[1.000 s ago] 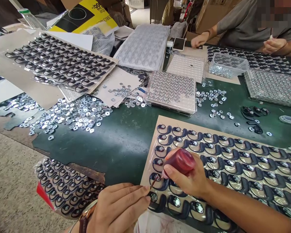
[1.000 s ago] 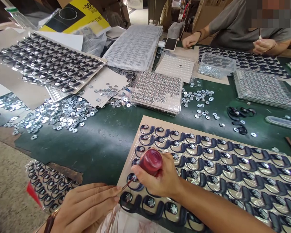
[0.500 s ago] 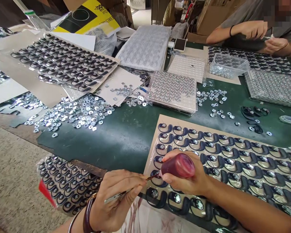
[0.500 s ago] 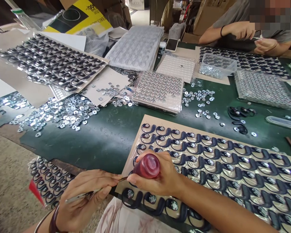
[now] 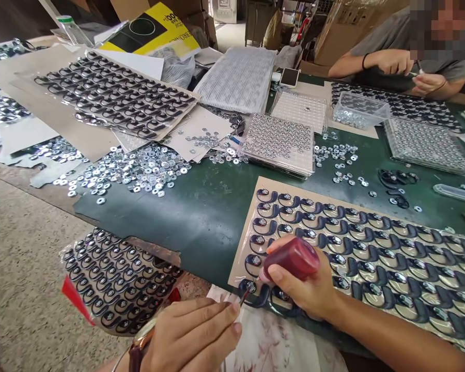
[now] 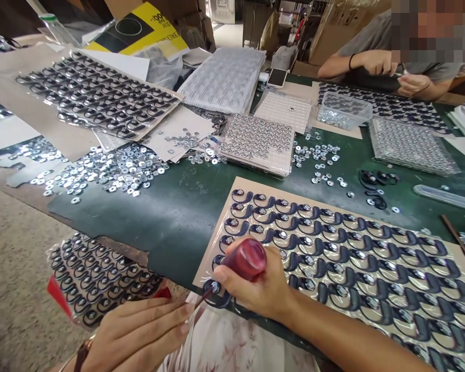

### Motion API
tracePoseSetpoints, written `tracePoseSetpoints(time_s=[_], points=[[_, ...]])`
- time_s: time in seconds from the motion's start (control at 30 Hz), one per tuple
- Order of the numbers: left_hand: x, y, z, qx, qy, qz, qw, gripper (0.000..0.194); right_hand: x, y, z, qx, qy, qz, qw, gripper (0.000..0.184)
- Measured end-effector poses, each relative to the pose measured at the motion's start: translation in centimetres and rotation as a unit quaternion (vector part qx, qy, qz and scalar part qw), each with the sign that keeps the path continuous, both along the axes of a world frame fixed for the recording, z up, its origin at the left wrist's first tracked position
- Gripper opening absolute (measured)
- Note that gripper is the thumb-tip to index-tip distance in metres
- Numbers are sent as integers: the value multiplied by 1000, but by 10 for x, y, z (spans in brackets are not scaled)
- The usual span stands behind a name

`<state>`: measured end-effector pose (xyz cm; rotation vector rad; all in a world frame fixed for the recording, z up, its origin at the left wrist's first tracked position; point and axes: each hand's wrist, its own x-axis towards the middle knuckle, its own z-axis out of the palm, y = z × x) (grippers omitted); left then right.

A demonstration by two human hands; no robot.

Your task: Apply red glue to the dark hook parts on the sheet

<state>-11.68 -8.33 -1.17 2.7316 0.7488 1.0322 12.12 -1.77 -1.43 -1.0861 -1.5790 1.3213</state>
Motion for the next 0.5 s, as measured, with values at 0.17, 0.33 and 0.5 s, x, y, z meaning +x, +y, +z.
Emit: tracePoseSetpoints(time_s=[0.17,0.33,0.5], points=[[10,4,8,-5,9,4,1000,40,-2,-5,-13,20,3,21,1000,21],[11,1,13,-9,33,18,999,34,-3,-3,-13,41,2,41,998,24],[11,-3,8,-10,33,33,999,35,-5,-1,-7,110,-27,29,993,25]])
